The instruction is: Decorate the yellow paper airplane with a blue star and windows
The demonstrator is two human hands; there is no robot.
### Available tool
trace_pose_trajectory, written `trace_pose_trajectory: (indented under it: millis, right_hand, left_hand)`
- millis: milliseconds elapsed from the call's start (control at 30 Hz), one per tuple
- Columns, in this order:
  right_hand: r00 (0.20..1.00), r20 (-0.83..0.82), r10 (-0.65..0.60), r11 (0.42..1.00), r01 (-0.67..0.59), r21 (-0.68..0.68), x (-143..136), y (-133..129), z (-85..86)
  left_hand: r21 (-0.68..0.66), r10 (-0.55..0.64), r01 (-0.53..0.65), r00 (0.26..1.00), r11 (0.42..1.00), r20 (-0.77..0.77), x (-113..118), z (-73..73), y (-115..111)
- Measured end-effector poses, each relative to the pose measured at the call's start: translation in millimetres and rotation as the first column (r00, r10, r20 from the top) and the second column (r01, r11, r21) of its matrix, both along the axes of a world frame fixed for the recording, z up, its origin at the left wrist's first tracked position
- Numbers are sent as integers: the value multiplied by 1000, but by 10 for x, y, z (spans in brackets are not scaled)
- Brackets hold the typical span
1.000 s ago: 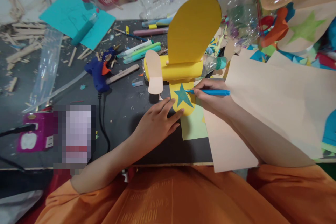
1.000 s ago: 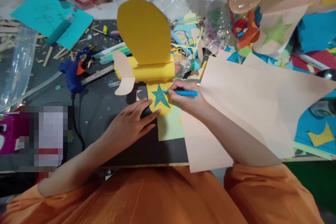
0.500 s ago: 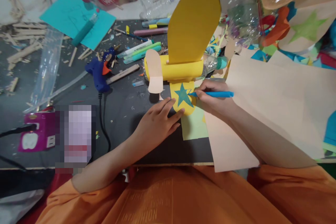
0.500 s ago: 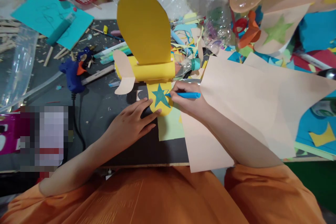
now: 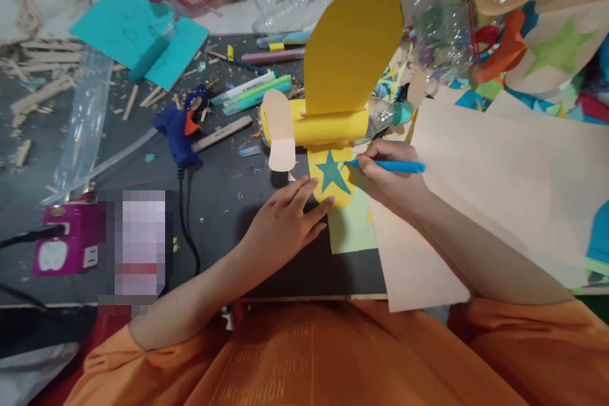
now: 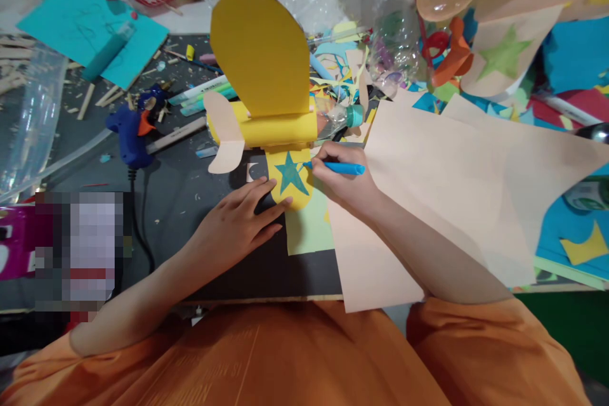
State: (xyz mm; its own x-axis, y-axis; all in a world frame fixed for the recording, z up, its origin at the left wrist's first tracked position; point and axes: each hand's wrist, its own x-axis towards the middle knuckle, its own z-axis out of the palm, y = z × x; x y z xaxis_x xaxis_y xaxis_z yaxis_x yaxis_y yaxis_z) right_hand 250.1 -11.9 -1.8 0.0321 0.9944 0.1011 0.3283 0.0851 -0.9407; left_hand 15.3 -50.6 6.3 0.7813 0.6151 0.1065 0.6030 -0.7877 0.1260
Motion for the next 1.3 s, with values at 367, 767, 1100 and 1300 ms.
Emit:
trace_pose_trajectory:
  millis: [367,767,1100,1300]
  right_hand:
    - [1000,25,12,1000,-12,5,17,-7,-9]
    - [1000,-16,-24,1000,24,-9,9,-11,-18]
    - [999,51,10,1000,-10,-9,4,-13,-14]
    - [995,44,93,996,-92,-14,8,-24,17]
  left_hand:
    - [-14,6,-6,1000,1000,-1,-1,2,-3]
    - [-51,9,-7,1000,999,24,-11,2,-3]
    - [-46,20,-20,1000,999,-1,10,32,-1]
    - [2,5,-5,1000,1000,13,7,32,0]
